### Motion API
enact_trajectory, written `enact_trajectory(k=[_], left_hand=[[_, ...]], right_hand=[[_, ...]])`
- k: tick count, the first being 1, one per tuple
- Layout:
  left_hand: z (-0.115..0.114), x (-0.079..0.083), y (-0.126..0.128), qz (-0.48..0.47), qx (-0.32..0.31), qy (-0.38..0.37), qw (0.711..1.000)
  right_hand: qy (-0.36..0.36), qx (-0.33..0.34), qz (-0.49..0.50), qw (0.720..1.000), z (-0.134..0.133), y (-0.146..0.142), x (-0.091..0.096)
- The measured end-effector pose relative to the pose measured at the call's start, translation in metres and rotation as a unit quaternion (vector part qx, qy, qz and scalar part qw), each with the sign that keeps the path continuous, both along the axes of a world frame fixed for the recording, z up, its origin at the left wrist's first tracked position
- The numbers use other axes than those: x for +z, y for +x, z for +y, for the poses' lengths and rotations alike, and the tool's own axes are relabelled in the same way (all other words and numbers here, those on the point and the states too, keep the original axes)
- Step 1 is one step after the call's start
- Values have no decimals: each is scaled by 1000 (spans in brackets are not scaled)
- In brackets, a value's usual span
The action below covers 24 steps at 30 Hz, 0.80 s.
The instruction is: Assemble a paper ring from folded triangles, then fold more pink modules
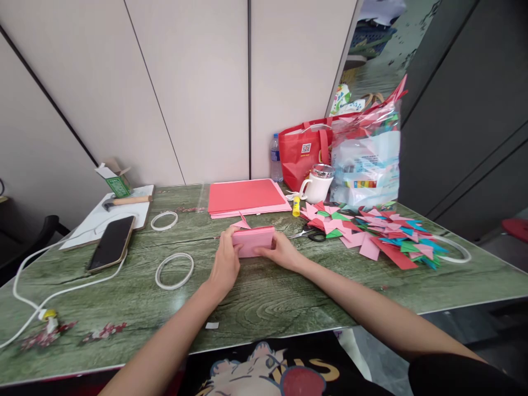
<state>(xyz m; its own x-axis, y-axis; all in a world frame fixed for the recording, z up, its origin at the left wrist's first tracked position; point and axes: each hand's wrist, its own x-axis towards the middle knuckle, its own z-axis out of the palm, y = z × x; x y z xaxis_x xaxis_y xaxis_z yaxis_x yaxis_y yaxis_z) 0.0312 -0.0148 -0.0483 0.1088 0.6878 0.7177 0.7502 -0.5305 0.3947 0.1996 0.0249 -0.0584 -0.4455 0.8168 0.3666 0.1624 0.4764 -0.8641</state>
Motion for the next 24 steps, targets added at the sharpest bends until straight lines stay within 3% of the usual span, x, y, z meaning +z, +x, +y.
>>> enact_trajectory(k=[2, 5, 10, 14, 17, 21, 24], left_hand=[[1, 1, -4, 14, -20, 37, 999], [2, 4, -11, 39, -61, 87, 994], [2, 8, -13, 20, -98, 70, 993], [-5, 18, -5, -139, -139, -9, 980], [-9, 26, 0, -286, -187, -129, 931], [-9, 27, -1, -345, -167, -246, 890], [-8, 26, -2, -340, -176, -274, 882]], right_hand=[[-19, 50, -23, 998, 1, 3, 1], [-4, 52, -59, 997, -3, 4, 3], [57, 35, -108, 992, -13, 5, 8], [187, 30, -84, 978, -12, 8, 10], [265, 18, -64, 962, -8, 9, 6], [292, 16, -77, 953, -6, 8, -1], [275, 24, -62, 959, -8, 6, -1]])
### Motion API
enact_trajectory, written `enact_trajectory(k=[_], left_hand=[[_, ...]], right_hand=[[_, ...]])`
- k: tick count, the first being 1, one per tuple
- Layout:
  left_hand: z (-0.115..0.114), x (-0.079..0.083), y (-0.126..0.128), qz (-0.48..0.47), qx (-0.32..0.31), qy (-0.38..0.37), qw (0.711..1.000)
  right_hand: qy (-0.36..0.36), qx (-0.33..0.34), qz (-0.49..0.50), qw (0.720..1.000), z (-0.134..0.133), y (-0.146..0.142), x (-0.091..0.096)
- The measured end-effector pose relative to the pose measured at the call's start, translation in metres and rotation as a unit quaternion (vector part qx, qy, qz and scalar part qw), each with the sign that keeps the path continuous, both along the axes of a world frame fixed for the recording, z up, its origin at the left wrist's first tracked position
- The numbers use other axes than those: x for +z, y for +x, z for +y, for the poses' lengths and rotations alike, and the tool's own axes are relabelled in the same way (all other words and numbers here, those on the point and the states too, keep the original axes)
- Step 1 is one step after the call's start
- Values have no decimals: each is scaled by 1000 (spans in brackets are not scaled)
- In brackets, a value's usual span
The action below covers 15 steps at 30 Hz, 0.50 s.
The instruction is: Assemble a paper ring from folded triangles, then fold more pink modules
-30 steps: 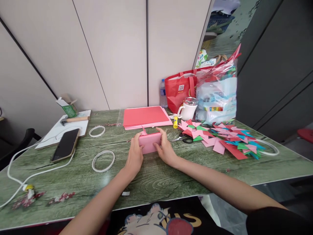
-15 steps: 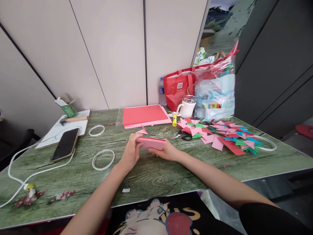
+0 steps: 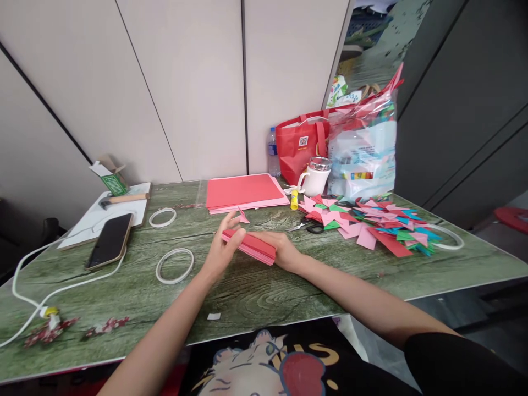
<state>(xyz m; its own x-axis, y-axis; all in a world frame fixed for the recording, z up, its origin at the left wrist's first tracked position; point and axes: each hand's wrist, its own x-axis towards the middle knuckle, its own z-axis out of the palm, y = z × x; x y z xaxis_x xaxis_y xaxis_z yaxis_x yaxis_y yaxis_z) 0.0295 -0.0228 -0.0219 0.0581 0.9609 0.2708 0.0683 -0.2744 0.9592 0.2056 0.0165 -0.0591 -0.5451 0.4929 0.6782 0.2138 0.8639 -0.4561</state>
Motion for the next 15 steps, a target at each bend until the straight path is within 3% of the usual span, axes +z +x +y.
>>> enact_trajectory(k=[5, 9, 15], left_hand=[[-3, 6, 1, 69, 8, 74, 995], [-5, 9, 2, 122, 20, 92, 988], [-4, 9, 2, 148, 50, 96, 983]], right_hand=[[-107, 25, 45, 993, -2, 0, 2], [-177, 39, 69, 981, -1, 0, 0], [-144, 18, 117, 983, -1, -6, 2]])
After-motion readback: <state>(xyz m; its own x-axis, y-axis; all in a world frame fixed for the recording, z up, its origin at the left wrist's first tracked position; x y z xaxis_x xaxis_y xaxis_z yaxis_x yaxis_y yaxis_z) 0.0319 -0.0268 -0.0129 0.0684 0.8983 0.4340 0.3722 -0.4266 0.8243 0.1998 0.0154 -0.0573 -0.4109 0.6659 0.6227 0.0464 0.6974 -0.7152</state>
